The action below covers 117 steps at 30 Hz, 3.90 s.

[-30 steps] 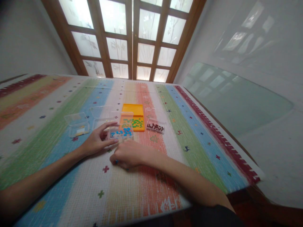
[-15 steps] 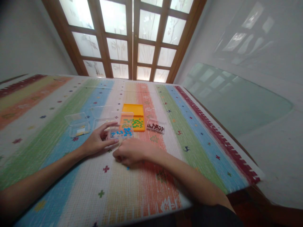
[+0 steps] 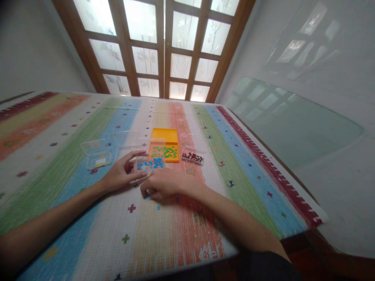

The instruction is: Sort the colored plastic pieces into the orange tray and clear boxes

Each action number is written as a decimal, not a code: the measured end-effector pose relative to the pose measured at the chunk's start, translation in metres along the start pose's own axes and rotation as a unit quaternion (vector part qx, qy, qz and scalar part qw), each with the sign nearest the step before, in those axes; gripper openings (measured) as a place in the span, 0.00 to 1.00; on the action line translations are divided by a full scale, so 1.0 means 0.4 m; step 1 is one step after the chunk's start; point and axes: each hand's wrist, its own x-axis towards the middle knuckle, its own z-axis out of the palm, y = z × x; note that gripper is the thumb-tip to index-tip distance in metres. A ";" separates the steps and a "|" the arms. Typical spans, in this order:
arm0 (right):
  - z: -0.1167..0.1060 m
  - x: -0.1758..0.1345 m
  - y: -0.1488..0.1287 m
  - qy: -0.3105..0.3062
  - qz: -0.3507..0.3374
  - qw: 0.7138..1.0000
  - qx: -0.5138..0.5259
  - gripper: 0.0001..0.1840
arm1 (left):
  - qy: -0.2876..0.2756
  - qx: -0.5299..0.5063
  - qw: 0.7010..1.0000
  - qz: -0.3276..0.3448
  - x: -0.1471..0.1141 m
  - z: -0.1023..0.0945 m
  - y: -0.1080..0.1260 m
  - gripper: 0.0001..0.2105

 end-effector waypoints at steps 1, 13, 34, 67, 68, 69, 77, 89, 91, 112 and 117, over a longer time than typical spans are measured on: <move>-0.002 0.000 -0.001 0.004 0.004 1.000 0.000 0.13 | -0.001 -0.003 1.000 0.000 0.000 0.000 -0.001 0.31; -0.016 -0.001 -0.017 0.030 0.001 0.999 -0.021 0.07 | -0.005 -0.003 1.000 0.004 0.002 -0.001 -0.003 0.32; -0.006 0.001 -0.017 -0.010 0.002 0.999 -0.052 0.06 | -0.004 0.009 1.000 -0.005 0.003 0.001 0.016 0.31; 0.023 0.007 -0.013 0.065 -0.022 0.996 -0.048 0.12 | -0.009 0.007 1.000 0.001 0.003 -0.003 0.013 0.30; 0.026 0.009 -0.011 0.069 -0.027 0.996 -0.050 0.10 | -0.009 0.005 1.000 0.002 0.003 -0.003 0.012 0.30; 0.030 0.011 -0.009 0.073 -0.033 0.995 -0.053 0.09 | -0.009 0.004 1.000 0.003 0.004 -0.002 0.011 0.30; 0.036 0.024 -0.003 0.054 -0.047 0.995 -0.073 0.06 | -0.003 0.014 1.000 0.001 0.002 -0.001 0.009 0.31; 0.047 0.028 -0.011 0.050 -0.019 0.992 -0.111 0.06 | 0.002 0.014 1.000 0.002 0.002 0.000 0.007 0.31; 0.053 0.030 -0.009 0.058 -0.017 0.991 -0.121 0.06 | 0.001 0.014 1.000 0.000 0.002 0.000 0.005 0.31; 0.064 0.026 -0.058 0.090 0.075 0.963 -0.242 0.12 | 0.000 -0.005 1.000 0.002 0.002 0.001 -0.008 0.32; 0.044 0.021 -0.091 0.070 0.093 0.962 -0.247 0.13 | 0.003 -0.004 1.000 -0.005 0.001 0.001 -0.006 0.32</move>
